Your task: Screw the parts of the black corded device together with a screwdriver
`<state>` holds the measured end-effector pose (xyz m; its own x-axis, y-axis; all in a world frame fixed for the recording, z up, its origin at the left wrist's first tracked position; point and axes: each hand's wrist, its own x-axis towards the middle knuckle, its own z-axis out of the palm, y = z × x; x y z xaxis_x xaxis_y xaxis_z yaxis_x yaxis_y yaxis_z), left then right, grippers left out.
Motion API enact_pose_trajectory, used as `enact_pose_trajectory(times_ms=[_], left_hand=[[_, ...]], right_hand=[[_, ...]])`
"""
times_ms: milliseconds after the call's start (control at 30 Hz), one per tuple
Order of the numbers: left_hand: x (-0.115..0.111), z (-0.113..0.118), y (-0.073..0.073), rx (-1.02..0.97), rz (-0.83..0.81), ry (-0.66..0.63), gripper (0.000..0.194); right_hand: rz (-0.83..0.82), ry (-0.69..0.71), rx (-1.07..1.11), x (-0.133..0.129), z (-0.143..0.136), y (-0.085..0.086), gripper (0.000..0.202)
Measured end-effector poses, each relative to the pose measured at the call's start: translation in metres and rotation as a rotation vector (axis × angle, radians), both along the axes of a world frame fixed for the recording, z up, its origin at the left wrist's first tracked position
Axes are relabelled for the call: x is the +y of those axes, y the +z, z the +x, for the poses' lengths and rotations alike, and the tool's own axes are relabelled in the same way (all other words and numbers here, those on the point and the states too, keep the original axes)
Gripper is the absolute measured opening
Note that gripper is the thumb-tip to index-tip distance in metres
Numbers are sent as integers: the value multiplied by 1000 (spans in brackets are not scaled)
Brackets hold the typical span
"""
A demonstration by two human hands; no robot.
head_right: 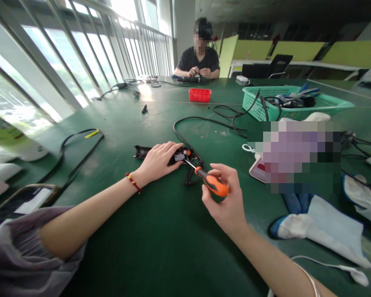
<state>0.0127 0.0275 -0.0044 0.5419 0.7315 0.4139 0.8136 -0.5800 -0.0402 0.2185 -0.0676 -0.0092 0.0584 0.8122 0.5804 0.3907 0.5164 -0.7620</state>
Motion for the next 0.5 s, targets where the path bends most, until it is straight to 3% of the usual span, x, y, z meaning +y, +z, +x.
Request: enact_pose_trajectory(times_ms=[100,233,333,500], left_hand=[[0,1,1,13,-11,8,47],[3,-3,8,41,-86,-21,54],[6,-10,15,79,-193,-42,63],[11,-21,26,158,-324,38,68]], right_hand=[[-57,61,-44,1,0,-2,46],[-183,147,-144,-1,2,0,24],[-147,243,-349,-1,2,1,18],[-53,403,-633,2,2,-3,34]])
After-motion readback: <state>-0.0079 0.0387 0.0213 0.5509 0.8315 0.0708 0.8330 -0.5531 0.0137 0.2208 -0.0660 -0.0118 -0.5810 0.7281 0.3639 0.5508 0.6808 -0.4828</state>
